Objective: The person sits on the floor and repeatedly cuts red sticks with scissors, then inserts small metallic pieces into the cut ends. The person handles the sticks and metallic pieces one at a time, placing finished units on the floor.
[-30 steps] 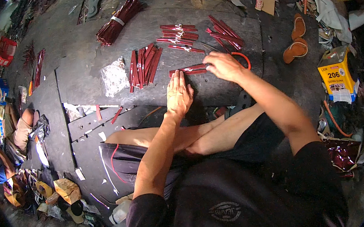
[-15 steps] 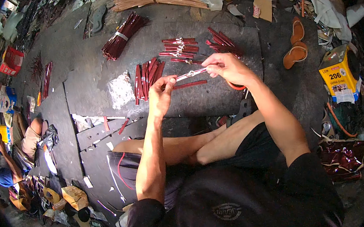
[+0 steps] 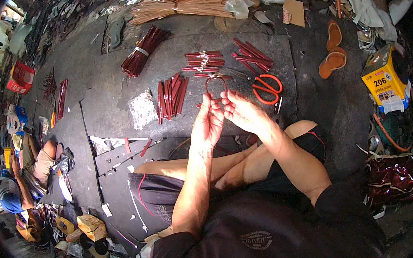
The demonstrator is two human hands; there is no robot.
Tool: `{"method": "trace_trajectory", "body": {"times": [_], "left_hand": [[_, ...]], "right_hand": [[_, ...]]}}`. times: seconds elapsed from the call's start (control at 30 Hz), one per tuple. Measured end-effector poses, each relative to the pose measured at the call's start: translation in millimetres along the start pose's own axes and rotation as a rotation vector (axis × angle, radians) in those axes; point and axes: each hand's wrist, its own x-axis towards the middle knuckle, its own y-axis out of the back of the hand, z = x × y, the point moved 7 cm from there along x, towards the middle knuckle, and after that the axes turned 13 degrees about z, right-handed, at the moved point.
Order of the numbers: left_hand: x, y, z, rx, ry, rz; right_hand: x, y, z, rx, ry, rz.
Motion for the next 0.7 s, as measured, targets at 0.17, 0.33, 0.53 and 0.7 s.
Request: {"method": "trace_trajectory", "body": {"times": [0.17,0.33,0.53,0.7], "left_hand": [[-0.3,1.0,-2.5,0.008,-0.007,0.051],[1.6,2.3,-3.6,0.026,0.018,0.016],[1.8,6.3,7.4,0.206,-0.005,0.025],[-7.0,-6.3,91.3,1.214,-0.295,0.08]], "right_hand": [[0.6,1.1,-0.7,0.003,0.014,0.001],[-0.1,2.0,-0.9,-0.005,0.01,0.028],[1.6,-0.1,-3.1,-0.03,-0.048,-0.004],[-16.3,-40.2,-82.5,-0.759,0.154,-0.058]]}}
